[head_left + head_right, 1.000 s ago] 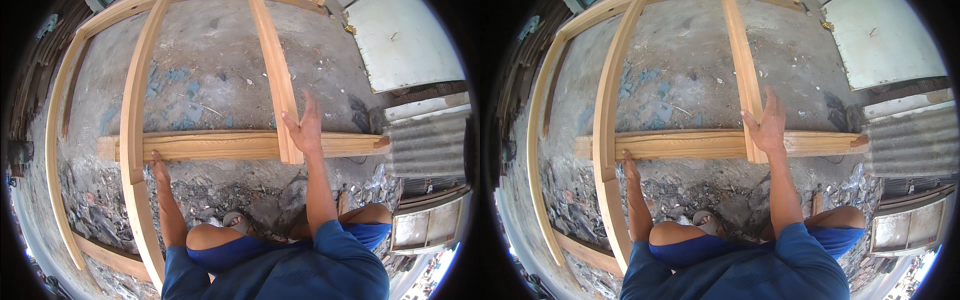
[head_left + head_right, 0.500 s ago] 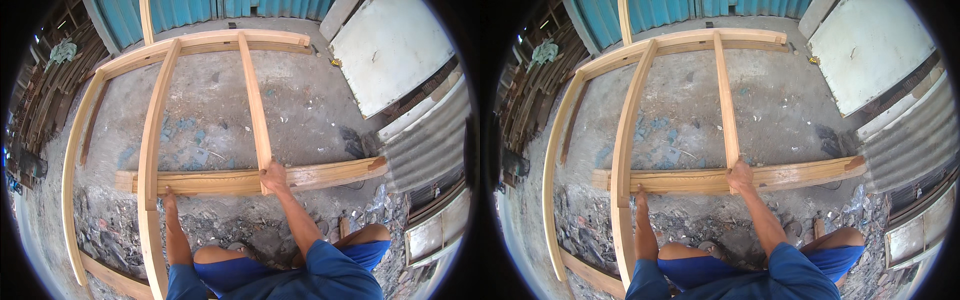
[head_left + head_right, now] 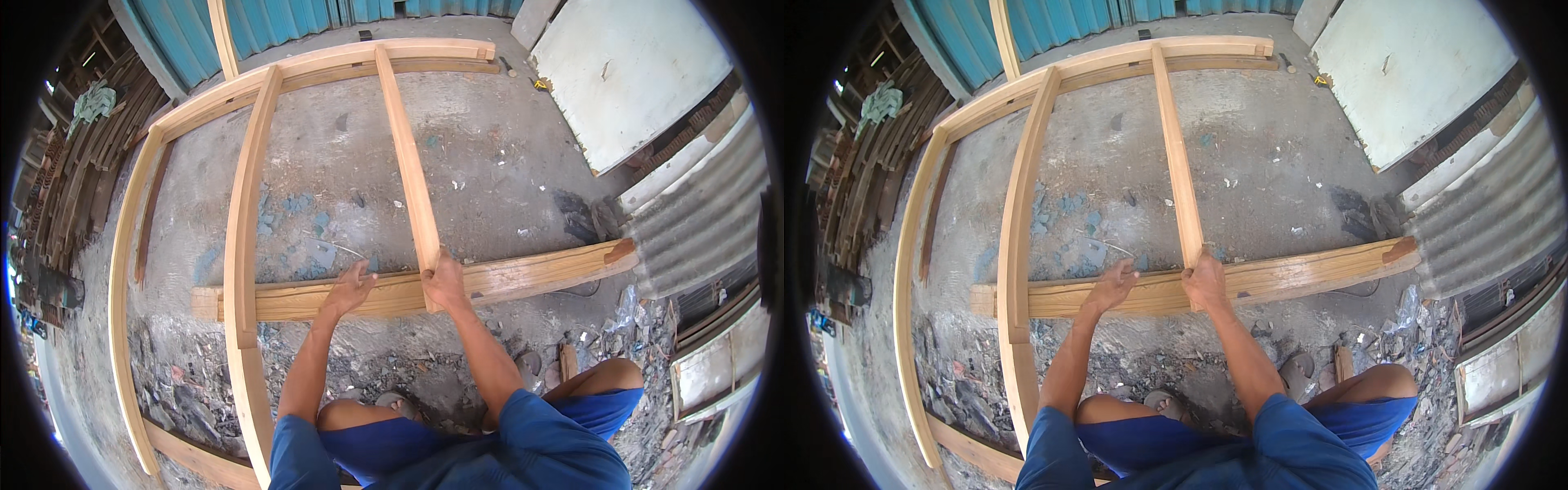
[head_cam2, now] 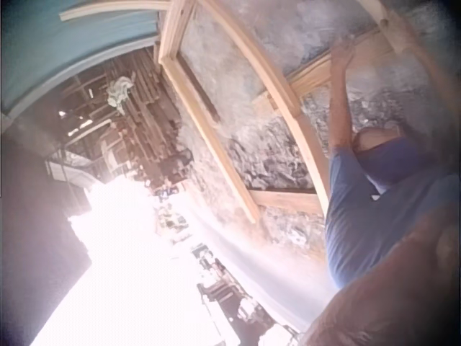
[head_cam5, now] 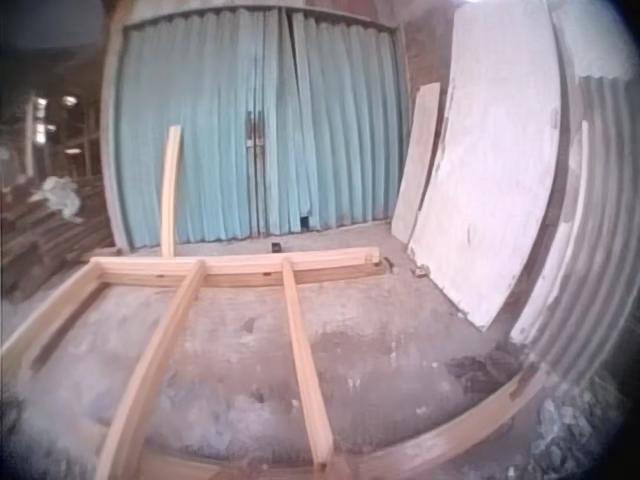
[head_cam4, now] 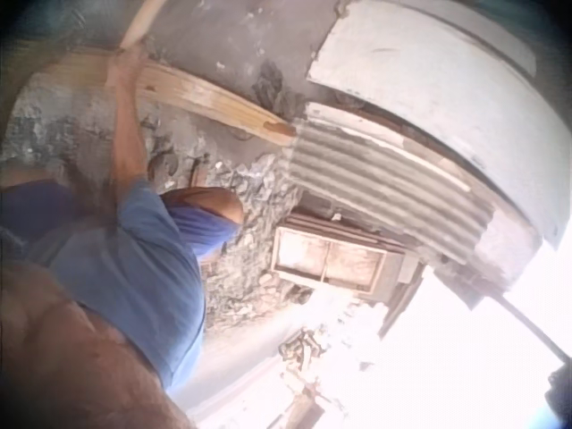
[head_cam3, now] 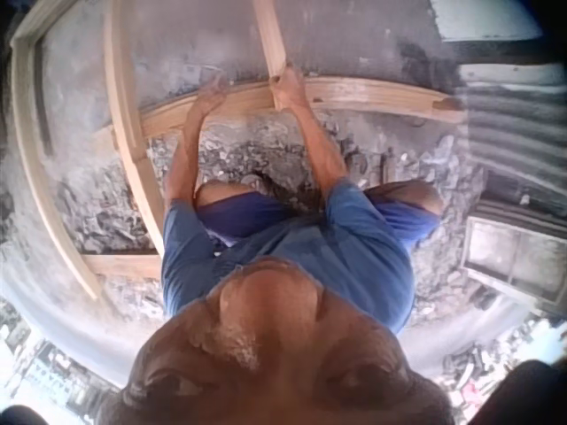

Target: The person organizes wooden planks on the ground, aligning several pieces to form a rectangular frame and positioning internal support slats.

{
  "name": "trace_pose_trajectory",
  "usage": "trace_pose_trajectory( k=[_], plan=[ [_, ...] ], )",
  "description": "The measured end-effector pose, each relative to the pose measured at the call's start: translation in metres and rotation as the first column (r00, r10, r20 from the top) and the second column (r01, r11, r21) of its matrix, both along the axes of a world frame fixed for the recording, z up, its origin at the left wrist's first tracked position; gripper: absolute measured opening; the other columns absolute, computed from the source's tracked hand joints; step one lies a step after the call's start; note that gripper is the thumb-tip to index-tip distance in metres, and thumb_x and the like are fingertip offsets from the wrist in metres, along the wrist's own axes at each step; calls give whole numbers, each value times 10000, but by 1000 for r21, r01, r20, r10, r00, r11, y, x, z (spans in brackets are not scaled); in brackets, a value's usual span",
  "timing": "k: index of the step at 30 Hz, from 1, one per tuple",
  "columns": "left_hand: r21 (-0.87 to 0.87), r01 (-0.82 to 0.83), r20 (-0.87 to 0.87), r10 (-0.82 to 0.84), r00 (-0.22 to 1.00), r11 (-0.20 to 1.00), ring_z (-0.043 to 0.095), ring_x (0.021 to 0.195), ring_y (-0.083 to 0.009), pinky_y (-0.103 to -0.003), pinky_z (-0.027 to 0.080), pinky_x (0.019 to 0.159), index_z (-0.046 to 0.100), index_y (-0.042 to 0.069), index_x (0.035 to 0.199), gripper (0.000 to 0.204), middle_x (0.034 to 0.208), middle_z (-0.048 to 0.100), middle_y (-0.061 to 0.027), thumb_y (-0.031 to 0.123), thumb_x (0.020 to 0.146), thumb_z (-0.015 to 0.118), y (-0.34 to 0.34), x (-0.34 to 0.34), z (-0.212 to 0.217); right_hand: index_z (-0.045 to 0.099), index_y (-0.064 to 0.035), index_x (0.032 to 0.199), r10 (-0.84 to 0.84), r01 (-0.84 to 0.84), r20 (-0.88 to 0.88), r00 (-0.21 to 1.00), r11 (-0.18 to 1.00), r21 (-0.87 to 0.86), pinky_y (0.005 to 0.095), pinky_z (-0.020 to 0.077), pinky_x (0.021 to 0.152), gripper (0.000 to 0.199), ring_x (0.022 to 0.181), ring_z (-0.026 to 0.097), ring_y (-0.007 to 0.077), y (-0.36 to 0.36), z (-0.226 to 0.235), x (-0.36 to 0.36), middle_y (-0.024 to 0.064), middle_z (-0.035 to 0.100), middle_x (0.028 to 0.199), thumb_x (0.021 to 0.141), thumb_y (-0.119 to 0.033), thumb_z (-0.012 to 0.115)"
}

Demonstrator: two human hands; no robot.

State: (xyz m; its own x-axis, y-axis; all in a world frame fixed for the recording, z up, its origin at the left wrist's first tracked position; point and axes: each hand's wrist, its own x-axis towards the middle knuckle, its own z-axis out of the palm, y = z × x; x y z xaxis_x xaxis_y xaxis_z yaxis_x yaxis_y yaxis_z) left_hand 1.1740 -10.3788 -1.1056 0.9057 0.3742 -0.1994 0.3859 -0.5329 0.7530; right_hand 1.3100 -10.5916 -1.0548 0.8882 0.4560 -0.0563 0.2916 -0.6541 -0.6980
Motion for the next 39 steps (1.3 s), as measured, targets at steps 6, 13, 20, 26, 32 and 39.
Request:
trace_pose_trajectory(
  k=[6, 13, 20, 26, 32, 39],
  plan=[
    [-114, 84, -282, -113, 953, 990, 421, 1338, -371, -398, 325, 1116, 236, -12, 1494, 904, 1468, 387, -267, 673, 921, 377, -39, 123, 80, 523, 94, 1228, 247, -227, -237, 940, 968, 107, 431, 500, 908, 530, 1041, 628, 421, -22, 1, 43, 307, 645, 1056, 842, -249, 644],
    [-289, -281, 19, 299, 954, 915, 457, 1290, -395, -399, 384, 1080, 39, -10, 1517, 1163, 1379, 438, -313, 336, 705, 796, -106, 171, 31, 525, 58, 1290, 90, -46, -245, 965, 983, 179, 387, 480, 945, 488, 1086, 632, 354, -51, -19, 99, 261, 645, 1155, 932, -271, 566],
    [-163, -203, 191, 233, 953, 965, 578, 1097, -279, -360, 465, 977, 108, 38, 1523, 998, 1230, 549, -197, 67, 699, 668, -98, 177, 9, 508, 81, 1280, 222, -117, -225, 949, 908, 403, 374, 490, 934, 451, 1103, 631, 317, -6, 16, 172, 257, 621, 1215, 929, -192, 578],
    [110, -296, -308, 315, 898, 949, 382, 1299, -470, -505, 309, 1100, 23, 126, 1544, 1056, 1428, 347, -306, 326, 754, 695, -111, 183, 69, 532, 25, 1241, 198, -150, -136, 971, 943, 296, 398, 499, 917, 376, 1098, 629, 342, -50, 130, 180, 225, 637, 1191, 931, -183, 580],
    [212, -83, -415, 166, 894, 974, 263, 1383, -486, -538, 209, 1146, 188, 90, 1526, 1058, 1513, 249, -300, 620, 760, 689, -117, 122, 151, 574, -15, 1211, 233, -387, -372, 899, 820, -422, 484, 465, 927, 440, 1053, 602, 426, -253, 179, 88, 267, 636, 1094, 862, -279, 618],
    [-93, -208, -607, 111, 787, 974, 641, 1012, -381, -461, 474, 907, 693, 0, 992, 546, 1072, 665, -252, 513, 854, 566, -133, -104, 268, 669, -24, 1073, -151, -127, -633, 760, 919, -373, 474, 491, 860, 425, 995, 638, 389, -381, 294, 10, 269, 660, 984, 790, -329, 585]
  ],
)
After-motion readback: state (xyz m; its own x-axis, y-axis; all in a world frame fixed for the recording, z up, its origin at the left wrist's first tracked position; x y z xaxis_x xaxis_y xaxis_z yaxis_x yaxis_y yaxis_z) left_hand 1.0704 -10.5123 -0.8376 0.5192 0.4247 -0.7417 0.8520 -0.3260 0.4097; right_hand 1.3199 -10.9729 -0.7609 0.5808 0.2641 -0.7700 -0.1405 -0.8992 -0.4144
